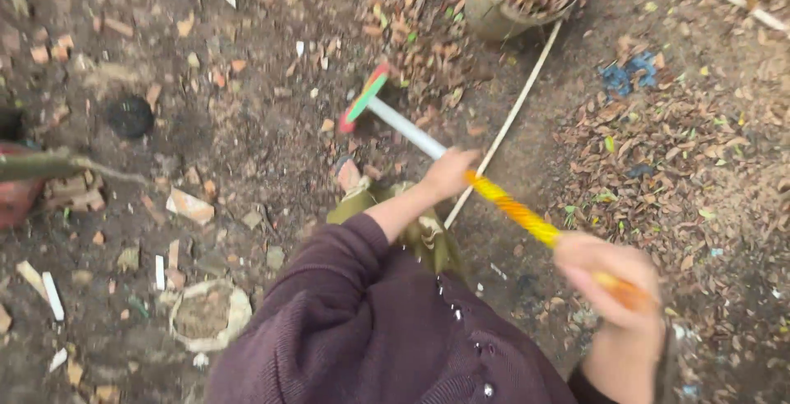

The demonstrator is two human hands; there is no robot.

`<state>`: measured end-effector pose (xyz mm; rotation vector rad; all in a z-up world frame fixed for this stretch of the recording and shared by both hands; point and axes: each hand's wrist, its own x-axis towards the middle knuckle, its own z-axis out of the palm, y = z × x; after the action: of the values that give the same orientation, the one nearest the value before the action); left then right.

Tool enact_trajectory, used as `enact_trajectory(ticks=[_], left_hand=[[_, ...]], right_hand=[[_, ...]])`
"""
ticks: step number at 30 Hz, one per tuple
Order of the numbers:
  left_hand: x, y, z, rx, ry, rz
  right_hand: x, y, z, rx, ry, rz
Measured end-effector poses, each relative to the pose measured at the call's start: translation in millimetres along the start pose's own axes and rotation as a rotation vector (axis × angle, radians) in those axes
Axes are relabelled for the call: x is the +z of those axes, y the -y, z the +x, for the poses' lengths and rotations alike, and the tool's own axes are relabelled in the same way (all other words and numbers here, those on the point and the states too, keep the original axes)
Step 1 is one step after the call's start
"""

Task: Picking up dead leaves and debris from the ground and placing them into a bucket, then sweeping the area.

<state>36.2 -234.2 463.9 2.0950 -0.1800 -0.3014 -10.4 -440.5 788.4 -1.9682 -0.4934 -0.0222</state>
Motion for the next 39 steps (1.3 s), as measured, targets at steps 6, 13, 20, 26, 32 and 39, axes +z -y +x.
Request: enact_trajectory(ticks=[6, 13, 20, 26, 32, 39], left_hand=[[24.6, 15.6, -2.1, 0.009, 0.162, -0.035], [-77.4, -85.0, 22.4, 0.410, 0.010, -0.242], [-166.8, -22.9, 111.7, 0.235, -0.211, -0.119], [-267.7, 77.3, 302.9, 0.478, -0.176, -0.203], [-289.5, 163.8, 469.9, 0.479, -0.189, -0.025], [-245.3, 224.7, 500.4, 0.526, -0.086, -0.020]], right_hand=[[0.4, 5.5, 14.3, 0.097, 0.385, 0.236], [-20.5, 11.3, 50.2, -0.405, 0.044, 0.665], [89.3, 16.9, 171.9, -0.331, 0.040, 0.588], [207.9, -50.2, 321.3, -0.230, -0.090, 0.254], [322.6, -172.9, 469.7, -0.167, -0.404, -0.146], [355.3, -183.7, 516.6, 0.082, -0.530, -0.232]])
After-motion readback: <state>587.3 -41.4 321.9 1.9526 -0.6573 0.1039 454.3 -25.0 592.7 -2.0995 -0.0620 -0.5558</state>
